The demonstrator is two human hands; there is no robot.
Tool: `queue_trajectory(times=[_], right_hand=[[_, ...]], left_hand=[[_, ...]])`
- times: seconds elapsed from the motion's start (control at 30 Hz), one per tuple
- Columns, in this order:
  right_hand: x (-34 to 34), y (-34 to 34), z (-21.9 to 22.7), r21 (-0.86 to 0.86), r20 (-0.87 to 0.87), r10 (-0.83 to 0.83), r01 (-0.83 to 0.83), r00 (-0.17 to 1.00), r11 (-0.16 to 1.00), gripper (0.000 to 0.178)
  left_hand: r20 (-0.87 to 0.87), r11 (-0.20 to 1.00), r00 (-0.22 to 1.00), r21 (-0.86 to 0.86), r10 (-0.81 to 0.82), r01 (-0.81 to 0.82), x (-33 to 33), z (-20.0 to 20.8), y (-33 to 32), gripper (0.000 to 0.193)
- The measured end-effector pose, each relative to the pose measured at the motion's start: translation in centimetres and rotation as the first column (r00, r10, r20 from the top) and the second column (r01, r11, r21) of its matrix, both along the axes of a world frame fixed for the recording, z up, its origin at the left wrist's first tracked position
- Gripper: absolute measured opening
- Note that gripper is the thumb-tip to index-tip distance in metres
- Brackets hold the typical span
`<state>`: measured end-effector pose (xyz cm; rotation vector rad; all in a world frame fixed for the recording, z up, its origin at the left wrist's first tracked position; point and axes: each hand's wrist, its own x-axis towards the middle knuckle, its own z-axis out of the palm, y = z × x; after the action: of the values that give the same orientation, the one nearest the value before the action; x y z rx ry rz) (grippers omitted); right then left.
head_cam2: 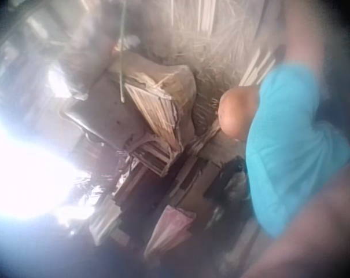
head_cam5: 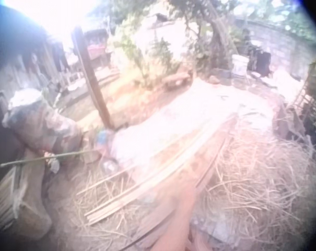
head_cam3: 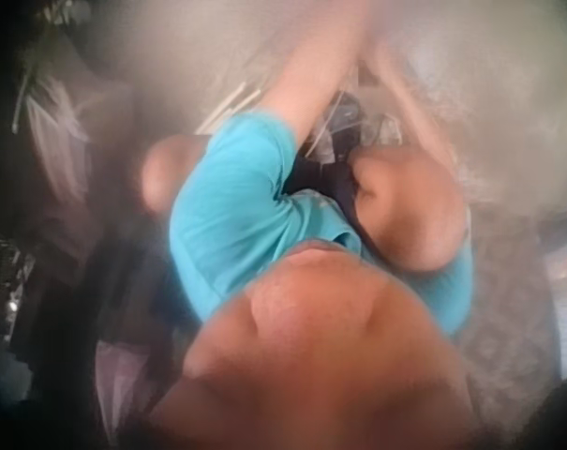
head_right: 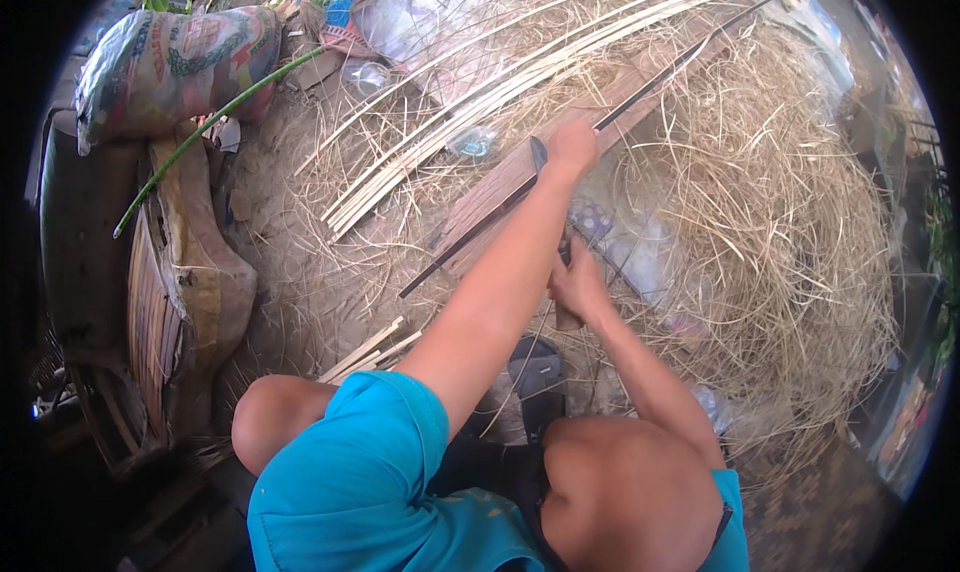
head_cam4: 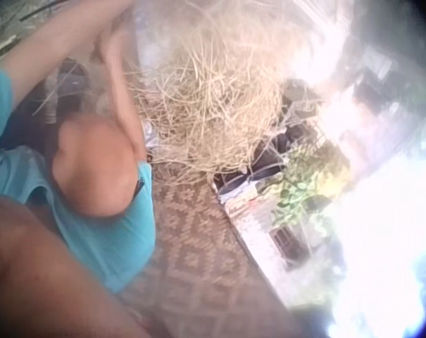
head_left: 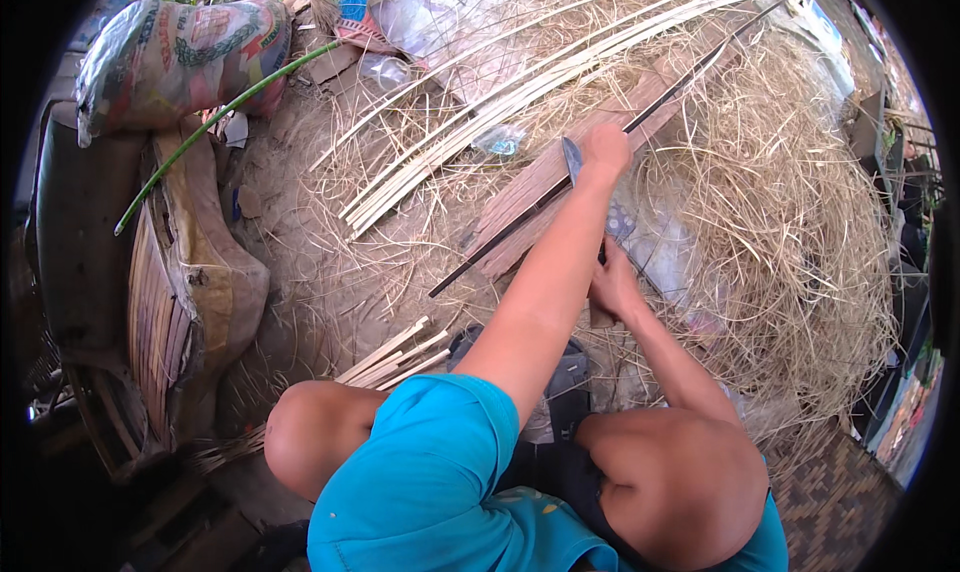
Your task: The person sits on the ground and uses a knife to split long bamboo poles into thin strips. They repeatedly strike the bamboo against a wooden plank to separate the layers and then place the finished strips on a pile.
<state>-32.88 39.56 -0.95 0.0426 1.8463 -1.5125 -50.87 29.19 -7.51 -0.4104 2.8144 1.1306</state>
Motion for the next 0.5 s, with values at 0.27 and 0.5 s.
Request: queue_trajectory(times=[0.27,0.5], right_hand=[[3.4,-0.6,-0.6,0.051,0.117,0.607,-0.615,0.786,0.787,0.04],[6.1,-2.1,1.3,-0.007,0.018,0.549,-0.549,0.835,0.836,0.036]], left_hand=[[-0.025,0.995,0.999,0.099,0.025,-0.022,0.6,1.6,0.9,0.026],[-0.169,0.998,0.984,-0.016,0.055,-0.059,1.3,0.8,1.0,0.036]])
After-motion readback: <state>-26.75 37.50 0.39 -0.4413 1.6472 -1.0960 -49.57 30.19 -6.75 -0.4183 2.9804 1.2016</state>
